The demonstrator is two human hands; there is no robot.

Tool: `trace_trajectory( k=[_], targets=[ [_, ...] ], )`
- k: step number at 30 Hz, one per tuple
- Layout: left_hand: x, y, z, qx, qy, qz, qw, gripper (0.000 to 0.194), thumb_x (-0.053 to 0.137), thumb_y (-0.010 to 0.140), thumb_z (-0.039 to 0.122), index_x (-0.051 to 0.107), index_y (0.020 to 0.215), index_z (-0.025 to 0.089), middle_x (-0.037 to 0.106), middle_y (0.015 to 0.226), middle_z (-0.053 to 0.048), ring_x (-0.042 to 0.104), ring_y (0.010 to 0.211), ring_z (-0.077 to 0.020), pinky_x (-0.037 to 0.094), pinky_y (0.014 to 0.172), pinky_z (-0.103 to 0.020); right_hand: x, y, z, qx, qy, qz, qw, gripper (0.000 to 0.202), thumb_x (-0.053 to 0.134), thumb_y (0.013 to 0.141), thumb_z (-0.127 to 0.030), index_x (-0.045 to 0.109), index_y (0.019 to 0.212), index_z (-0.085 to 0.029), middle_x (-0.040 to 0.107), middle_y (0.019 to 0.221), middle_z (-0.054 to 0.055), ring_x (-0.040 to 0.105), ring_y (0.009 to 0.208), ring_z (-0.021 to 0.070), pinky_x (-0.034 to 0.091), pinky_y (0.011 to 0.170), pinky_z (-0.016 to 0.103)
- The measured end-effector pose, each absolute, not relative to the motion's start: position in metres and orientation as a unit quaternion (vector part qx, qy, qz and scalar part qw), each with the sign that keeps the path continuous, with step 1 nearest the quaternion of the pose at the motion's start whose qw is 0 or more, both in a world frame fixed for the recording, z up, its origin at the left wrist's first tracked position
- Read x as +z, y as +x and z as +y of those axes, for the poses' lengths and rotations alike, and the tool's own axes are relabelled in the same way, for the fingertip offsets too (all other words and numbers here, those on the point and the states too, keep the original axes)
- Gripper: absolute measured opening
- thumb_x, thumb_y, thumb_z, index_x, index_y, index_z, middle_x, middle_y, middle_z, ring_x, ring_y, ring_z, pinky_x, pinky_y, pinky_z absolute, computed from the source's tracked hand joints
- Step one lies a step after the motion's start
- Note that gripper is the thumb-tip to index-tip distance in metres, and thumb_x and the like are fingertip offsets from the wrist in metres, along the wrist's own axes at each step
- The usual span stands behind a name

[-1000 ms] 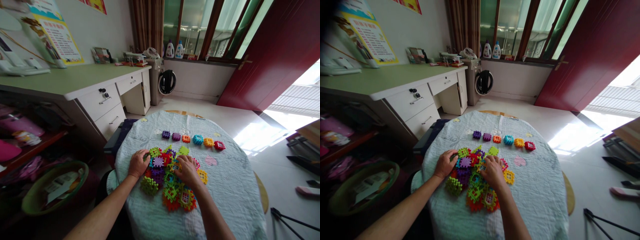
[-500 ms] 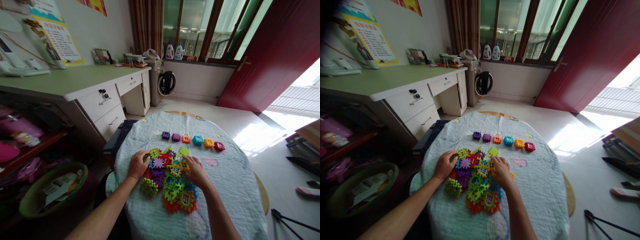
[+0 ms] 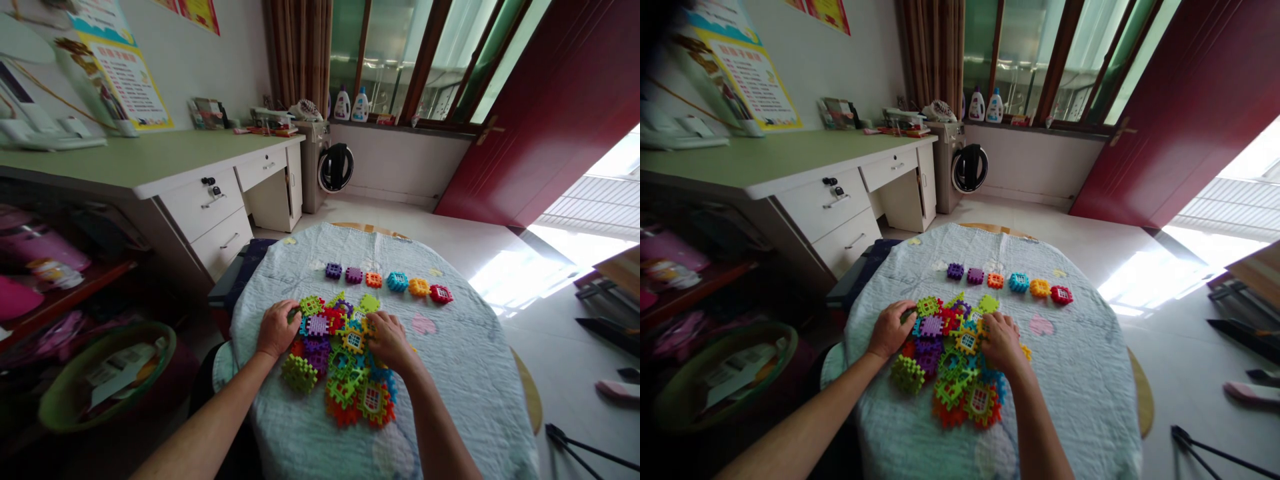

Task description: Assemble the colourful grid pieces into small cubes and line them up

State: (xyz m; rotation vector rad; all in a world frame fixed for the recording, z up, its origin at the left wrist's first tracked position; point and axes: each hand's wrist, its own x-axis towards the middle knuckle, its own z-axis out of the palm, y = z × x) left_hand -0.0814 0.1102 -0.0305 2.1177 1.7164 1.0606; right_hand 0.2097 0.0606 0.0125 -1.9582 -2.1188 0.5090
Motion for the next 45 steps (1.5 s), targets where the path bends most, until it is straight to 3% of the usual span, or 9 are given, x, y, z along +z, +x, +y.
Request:
trace_trajectory(
  k=[5, 12, 16, 22, 28, 36, 45],
  targets=[
    [-0.031, -0.081, 0.110, 0.362, 0.719, 0.583, 0.110, 0.021, 0.051, 0.080, 0.029, 0.066, 0.092, 0.021, 0.071, 0.100, -0.007, 0.064, 0.099, -0.0251, 0.049, 0.095, -0.042, 0.008, 0.213, 0.067, 0.173, -0.671, -0.713, 0.107, 0.056, 0.055, 0.067, -0.014, 0.059, 0.122, -0.025, 0.063, 0.110, 0.006, 0.048, 0.104, 0.0243, 0.031, 0.081, 0.033],
    [-0.032, -0.082, 0.111, 0.362, 0.721, 0.582, 0.105, 0.020, 0.051, 0.080, 0.028, 0.066, 0.091, 0.020, 0.071, 0.099, -0.007, 0.064, 0.098, -0.0253, 0.049, 0.094, -0.042, 0.014, 0.217, 0.060, 0.195, -0.653, -0.720, 0.130, 0.040, 0.062, 0.075, -0.033, 0.063, 0.114, -0.024, 0.063, 0.112, 0.006, 0.048, 0.107, 0.0250, 0.033, 0.087, 0.035],
    [-0.032, -0.082, 0.111, 0.361, 0.721, 0.582, 0.105, 0.020, 0.051, 0.080, 0.028, 0.065, 0.091, 0.020, 0.071, 0.099, -0.008, 0.064, 0.098, -0.0254, 0.049, 0.094, -0.043, 0.015, 0.215, 0.062, 0.196, -0.658, -0.717, 0.119, 0.033, 0.064, 0.073, -0.029, 0.064, 0.106, -0.024, 0.064, 0.107, 0.004, 0.049, 0.103, 0.0244, 0.033, 0.086, 0.035],
    [-0.031, -0.082, 0.111, 0.361, 0.720, 0.583, 0.107, 0.020, 0.052, 0.080, 0.028, 0.066, 0.092, 0.020, 0.071, 0.100, -0.008, 0.064, 0.098, -0.0250, 0.048, 0.095, -0.042, 0.027, 0.208, 0.058, 0.183, -0.650, -0.721, 0.153, 0.042, 0.064, 0.073, -0.028, 0.060, 0.115, -0.024, 0.062, 0.112, 0.005, 0.048, 0.107, 0.0255, 0.034, 0.089, 0.037],
    [-0.032, -0.082, 0.110, 0.354, 0.724, 0.583, 0.108, 0.021, 0.051, 0.080, 0.027, 0.066, 0.092, 0.019, 0.071, 0.099, -0.008, 0.064, 0.098, -0.0246, 0.048, 0.095, -0.041, 0.032, 0.190, 0.052, 0.203, -0.614, -0.754, 0.118, 0.040, 0.065, 0.073, -0.027, 0.062, 0.113, -0.025, 0.062, 0.110, 0.005, 0.048, 0.105, 0.0253, 0.035, 0.090, 0.037],
    [-0.033, -0.082, 0.110, 0.356, 0.723, 0.583, 0.102, 0.022, 0.051, 0.080, 0.027, 0.067, 0.094, 0.018, 0.071, 0.101, -0.008, 0.064, 0.099, -0.0248, 0.048, 0.095, -0.041, 0.030, 0.175, 0.052, 0.230, -0.601, -0.756, 0.125, 0.053, 0.064, 0.071, -0.023, 0.057, 0.123, -0.020, 0.061, 0.117, 0.008, 0.049, 0.108, 0.0256, 0.037, 0.095, 0.036],
    [-0.031, -0.082, 0.110, 0.356, 0.722, 0.583, 0.106, 0.022, 0.051, 0.080, 0.028, 0.066, 0.093, 0.019, 0.071, 0.100, -0.008, 0.064, 0.099, -0.0249, 0.048, 0.096, -0.042, 0.024, 0.171, 0.049, 0.187, -0.608, -0.756, 0.157, 0.046, 0.060, 0.068, -0.017, 0.061, 0.114, -0.019, 0.063, 0.108, 0.009, 0.052, 0.101, 0.0252, 0.040, 0.090, 0.036]
  ],
)
